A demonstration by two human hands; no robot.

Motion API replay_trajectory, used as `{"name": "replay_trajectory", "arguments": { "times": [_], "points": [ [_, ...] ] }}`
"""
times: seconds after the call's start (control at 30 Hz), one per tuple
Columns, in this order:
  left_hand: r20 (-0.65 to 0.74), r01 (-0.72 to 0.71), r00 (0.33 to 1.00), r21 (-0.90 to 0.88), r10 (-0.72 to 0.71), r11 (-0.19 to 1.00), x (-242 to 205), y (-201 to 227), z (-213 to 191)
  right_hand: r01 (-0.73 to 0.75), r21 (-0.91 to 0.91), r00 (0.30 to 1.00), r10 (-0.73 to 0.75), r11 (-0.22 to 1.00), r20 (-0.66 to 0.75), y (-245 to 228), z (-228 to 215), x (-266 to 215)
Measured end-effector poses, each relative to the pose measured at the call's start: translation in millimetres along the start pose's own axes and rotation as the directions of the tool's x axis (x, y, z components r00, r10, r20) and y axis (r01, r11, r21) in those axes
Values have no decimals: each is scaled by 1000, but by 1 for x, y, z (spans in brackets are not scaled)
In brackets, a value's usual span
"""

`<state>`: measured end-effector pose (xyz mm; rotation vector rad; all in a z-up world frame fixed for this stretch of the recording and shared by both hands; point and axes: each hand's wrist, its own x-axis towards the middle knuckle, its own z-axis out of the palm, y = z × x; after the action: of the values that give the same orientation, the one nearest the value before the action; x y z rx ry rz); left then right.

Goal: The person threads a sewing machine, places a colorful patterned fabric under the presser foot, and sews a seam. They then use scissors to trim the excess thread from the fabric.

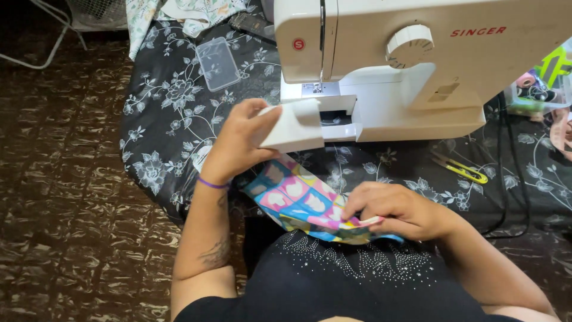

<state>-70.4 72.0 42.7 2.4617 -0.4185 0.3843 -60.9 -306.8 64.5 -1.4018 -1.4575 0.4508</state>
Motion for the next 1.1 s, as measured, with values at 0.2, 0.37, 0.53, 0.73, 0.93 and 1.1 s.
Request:
{"name": "replay_trajectory", "arguments": {
  "times": [0.2, 0.37, 0.53, 0.73, 0.93, 1.1],
  "points": [
    [37, 23, 999, -67, -21, 998, 22, -1, 30, 4, 75, 1000, -5, 997, 15, -16, -6, -15],
    [28, 9, 1000, -67, -7, 998, 28, -6, 40, -7, -498, 986, -78, 867, -150, 26, -18, -17],
    [-14, -28, 1000, -78, 27, 997, 33, -9, 47, -102, -884, 978, -116, 457, -173, 69, -35, 5],
    [-80, -32, 996, -62, 27, 998, 33, -18, 61, -97, -954, 974, -169, 284, -150, 104, -45, 20],
    [-107, 16, 994, -173, -35, 985, 31, -10, 68, -120, -932, 969, -166, 341, -186, 106, -50, 11],
    [-125, 255, 933, -429, -337, 867, 27, 15, 58, -164, -929, 963, -149, 332, -223, 105, -53, 6]
  ]
}}
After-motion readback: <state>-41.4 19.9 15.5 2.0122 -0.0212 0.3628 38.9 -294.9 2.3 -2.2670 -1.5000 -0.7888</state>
